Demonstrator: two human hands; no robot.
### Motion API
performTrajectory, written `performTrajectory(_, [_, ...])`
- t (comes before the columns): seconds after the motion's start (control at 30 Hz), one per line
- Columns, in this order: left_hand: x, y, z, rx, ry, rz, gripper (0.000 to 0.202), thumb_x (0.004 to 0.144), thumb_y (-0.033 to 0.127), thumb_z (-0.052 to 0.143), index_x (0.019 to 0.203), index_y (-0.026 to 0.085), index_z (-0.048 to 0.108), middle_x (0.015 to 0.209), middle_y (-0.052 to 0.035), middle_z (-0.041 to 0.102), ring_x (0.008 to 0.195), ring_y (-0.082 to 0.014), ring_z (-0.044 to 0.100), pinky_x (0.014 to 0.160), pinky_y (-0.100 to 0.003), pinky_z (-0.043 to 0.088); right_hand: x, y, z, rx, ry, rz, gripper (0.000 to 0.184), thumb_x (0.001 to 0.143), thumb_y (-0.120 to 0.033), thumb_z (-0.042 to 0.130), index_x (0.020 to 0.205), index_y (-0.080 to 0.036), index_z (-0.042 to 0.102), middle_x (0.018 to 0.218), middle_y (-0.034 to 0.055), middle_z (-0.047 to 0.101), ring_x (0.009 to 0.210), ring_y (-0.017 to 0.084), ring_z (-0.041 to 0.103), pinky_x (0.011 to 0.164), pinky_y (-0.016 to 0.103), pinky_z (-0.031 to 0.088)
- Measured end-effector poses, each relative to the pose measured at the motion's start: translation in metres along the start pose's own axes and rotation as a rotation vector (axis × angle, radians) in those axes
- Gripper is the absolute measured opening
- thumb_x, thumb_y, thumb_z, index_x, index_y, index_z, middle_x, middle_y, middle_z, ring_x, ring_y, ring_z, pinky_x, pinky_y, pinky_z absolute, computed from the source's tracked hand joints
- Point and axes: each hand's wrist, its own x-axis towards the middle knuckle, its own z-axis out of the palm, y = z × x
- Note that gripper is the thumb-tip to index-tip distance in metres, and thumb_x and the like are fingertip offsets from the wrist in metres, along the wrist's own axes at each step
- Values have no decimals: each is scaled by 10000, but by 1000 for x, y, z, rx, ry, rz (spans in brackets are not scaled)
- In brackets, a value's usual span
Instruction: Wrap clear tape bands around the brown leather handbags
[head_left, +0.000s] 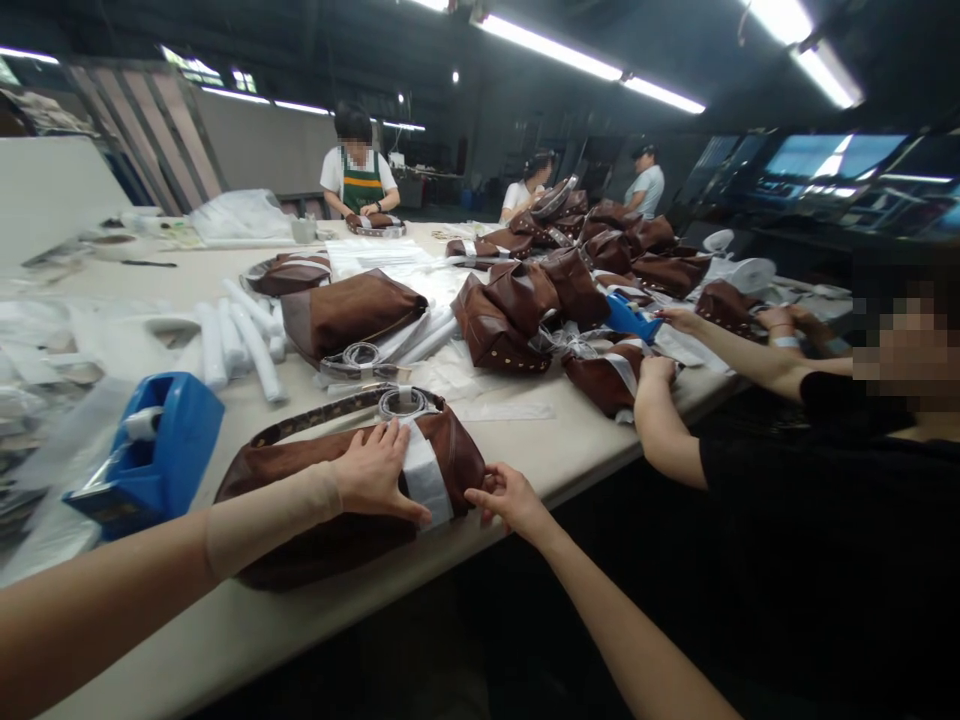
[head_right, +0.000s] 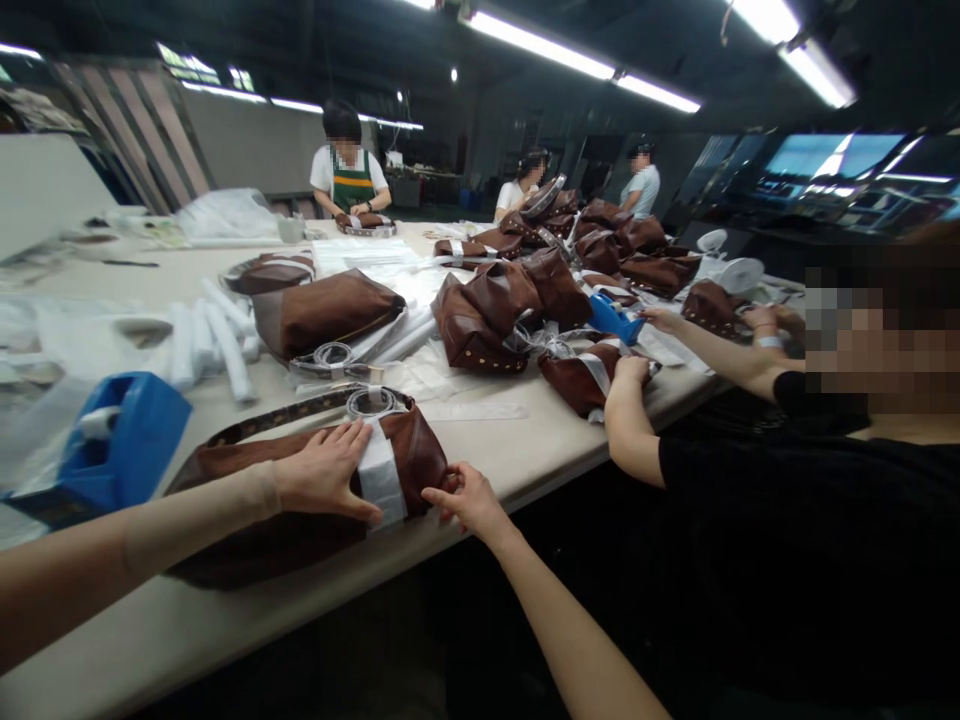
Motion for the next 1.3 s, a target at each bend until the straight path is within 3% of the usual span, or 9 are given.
performTrajectory(0.17, [10, 6, 2, 73, -1, -51, 1347, 579, 910, 489, 1477, -46, 181, 1528, -314, 149, 1432, -441, 132, 1131, -577, 158, -3, 4, 0, -292, 122, -168, 656, 721, -528, 742, 1200, -170, 471, 1084, 96, 635, 605, 164, 671, 485, 288, 544])
performTrajectory(0.23, [12, 8, 5, 97, 7, -60, 1368, 571, 924, 472, 1475, -58, 173, 1529, -314, 143, 1434, -443, 116, 1136, -577, 143, -5, 4, -1, -465, 234, -341, 725, 742, -506, 738, 1310, -173, 432, 1250, 155, 570, 851, 242, 691, 741, 406, 592])
performTrajectory(0.3, [12, 7, 8, 103, 19, -61, 1375, 573, 938, 443, 1475, -61, 167, 1531, -310, 141, 1435, -439, 112, 1140, -574, 133, -5, -1, -3, -598, 307, -563, 787, 786, -479, 710, 1419, -179, 351, 1426, 196, 427, 1185, 325, 566, 978, 502, 499])
performTrajectory(0.4, [12, 4, 13, 95, 47, -47, 1362, 584, 942, 415, 1479, -54, 165, 1537, -296, 143, 1440, -425, 113, 1148, -561, 126, -2, -16, -11, -717, 153, -900, 691, 901, -383, 598, 1486, -192, 285, 1541, 148, 291, 1442, 290, 256, 1157, 500, 314])
performTrajectory(0.47, [12, 0, 17, 87, 62, -45, 1350, 592, 937, 414, 1484, -44, 160, 1545, -279, 138, 1447, -410, 104, 1155, -549, 120, 3, -27, -17, -783, -49, -1001, 605, 944, -318, 531, 1489, -192, 302, 1548, 110, 298, 1465, 236, 202, 1191, 456, 268])
performTrajectory(0.63, [13, -5, 27, 70, 103, -56, 1353, 586, 934, 430, 1500, -11, 110, 1563, -249, 88, 1456, -392, 67, 1160, -550, 104, 20, -28, -23, -987, -290, -941, 604, 975, -309, 476, 1518, -182, 244, 1561, 90, 267, 1472, 196, 175, 1210, 437, 214])
performTrajectory(0.83, [14, -1, 26, 70, 112, -54, 1374, 563, 937, 455, 1499, -12, 117, 1555, -270, 99, 1453, -401, 74, 1156, -557, 101, 22, -13, -18, -1050, -242, -904, 639, 972, -292, 484, 1527, -192, 185, 1571, 79, 230, 1477, 197, 146, 1211, 447, 204])
performTrajectory(1.1, [17, 3, 17, -7, 70, -16, 1411, 523, 941, 496, 1487, -29, 149, 1530, -323, 96, 1444, -432, 62, 1142, -598, 62, 21, -19, -22, -931, -273, -908, 616, 957, -282, 507, 1512, -211, 250, 1557, 73, 265, 1466, 213, 191, 1205, 469, 218])
performTrajectory(1.3, [-17, -17, -19, -209, 144, -23, 1186, 705, 826, 505, 1516, 62, 100, 1566, -226, 17, 1461, -357, 63, 1167, -542, 142, 14, -30, -31, -681, -279, -794, 471, 957, -387, 495, 1404, -236, 486, 1498, 74, 397, 1415, 242, 334, 1168, 473, 310])
